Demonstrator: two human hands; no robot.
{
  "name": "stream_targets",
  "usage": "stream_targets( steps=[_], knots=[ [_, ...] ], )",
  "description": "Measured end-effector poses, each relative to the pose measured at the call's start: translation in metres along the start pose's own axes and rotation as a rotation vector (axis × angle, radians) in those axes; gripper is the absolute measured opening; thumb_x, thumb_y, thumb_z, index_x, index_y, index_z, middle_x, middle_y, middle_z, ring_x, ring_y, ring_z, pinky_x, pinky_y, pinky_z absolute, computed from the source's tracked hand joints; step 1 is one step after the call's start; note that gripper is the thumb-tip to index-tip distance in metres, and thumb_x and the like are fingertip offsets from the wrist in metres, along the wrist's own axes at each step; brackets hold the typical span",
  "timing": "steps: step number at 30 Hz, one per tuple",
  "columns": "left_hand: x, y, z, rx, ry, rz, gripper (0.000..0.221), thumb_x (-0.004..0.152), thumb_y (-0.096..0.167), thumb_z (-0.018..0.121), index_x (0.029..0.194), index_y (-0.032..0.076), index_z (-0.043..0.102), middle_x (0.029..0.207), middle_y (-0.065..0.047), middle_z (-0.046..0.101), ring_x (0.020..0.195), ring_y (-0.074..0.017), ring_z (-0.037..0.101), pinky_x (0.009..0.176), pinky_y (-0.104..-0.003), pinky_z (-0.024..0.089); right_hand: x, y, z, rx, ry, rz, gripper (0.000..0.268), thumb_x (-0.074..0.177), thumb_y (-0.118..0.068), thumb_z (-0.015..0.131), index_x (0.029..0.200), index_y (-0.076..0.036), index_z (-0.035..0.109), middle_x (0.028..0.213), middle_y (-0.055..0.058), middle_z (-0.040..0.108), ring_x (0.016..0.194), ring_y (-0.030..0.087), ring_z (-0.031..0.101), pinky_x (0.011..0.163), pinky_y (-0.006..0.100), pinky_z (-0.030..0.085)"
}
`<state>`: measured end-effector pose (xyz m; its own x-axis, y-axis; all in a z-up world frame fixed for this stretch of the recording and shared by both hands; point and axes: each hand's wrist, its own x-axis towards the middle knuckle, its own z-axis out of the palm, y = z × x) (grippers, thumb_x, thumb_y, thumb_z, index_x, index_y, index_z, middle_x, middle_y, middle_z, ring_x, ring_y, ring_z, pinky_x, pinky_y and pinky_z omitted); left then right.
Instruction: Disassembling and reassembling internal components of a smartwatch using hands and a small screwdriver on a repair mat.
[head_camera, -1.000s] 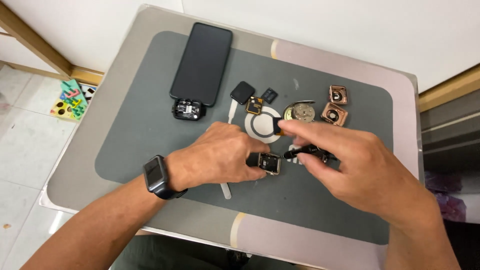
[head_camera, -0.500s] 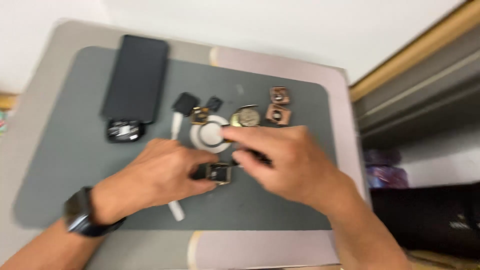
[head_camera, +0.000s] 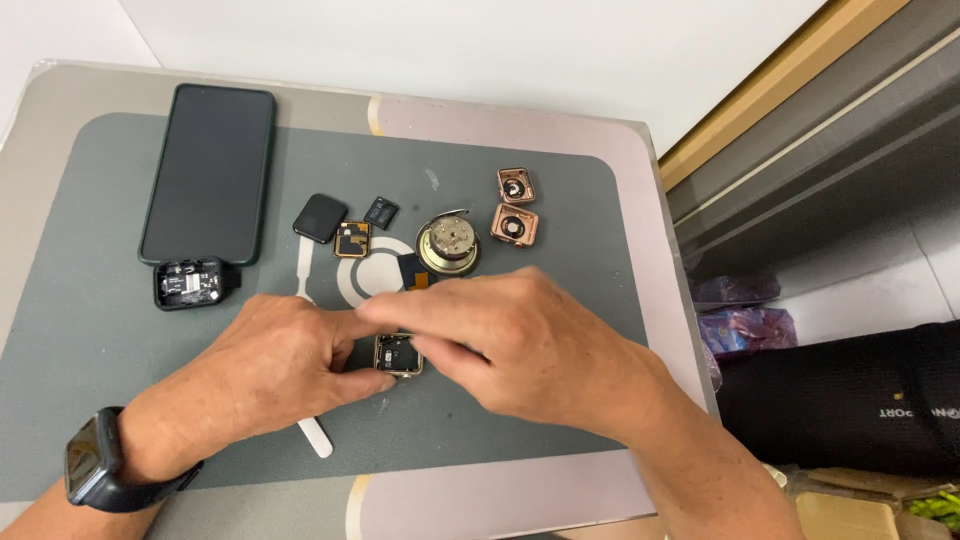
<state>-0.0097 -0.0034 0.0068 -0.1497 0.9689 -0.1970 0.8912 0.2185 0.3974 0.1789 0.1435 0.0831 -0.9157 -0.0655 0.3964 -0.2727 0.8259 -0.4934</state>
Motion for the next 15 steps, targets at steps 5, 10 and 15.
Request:
stream_targets(
  steps=[5,10,15],
  knots=[
    [0.001,0.000,0.000,0.006,-0.024,-0.033,0.045,0.078,0.054,0.078,0.122,0.045,0.069,0.054,0.007,0.069,0.057,-0.0261,0.065,0.059,-0.041,0.047,0.001,0.004,-0.002,-0.104,0.055,0.007,0.035,0.096,0.005,0.066,0.128,-0.008,0.062,0.108,0.004,0.074,0.082,0.019,0.071,0.068,0.031,0.054],
    [0.001,-0.003,0.003,0.033,-0.019,0.001,0.046,0.079,0.055,0.078,0.124,0.050,0.069,0.053,0.002,0.065,0.055,-0.0318,0.060,0.057,-0.045,0.045,0.000,0.003,0.000,0.076,-0.085,0.064,0.055,0.096,0.009,0.061,0.147,-0.011,0.049,0.126,0.008,0.073,0.101,0.023,0.076,0.087,0.035,0.061],
    [-0.002,0.004,-0.008,0.024,0.008,0.054,0.038,0.082,0.056,0.072,0.116,0.040,0.071,0.076,-0.005,0.077,0.076,-0.0379,0.070,0.063,-0.050,0.049,0.000,0.009,0.005,-0.180,0.079,0.016,0.044,0.091,0.003,0.073,0.132,-0.008,0.063,0.105,0.005,0.079,0.078,0.019,0.073,0.067,0.034,0.054]
  ],
)
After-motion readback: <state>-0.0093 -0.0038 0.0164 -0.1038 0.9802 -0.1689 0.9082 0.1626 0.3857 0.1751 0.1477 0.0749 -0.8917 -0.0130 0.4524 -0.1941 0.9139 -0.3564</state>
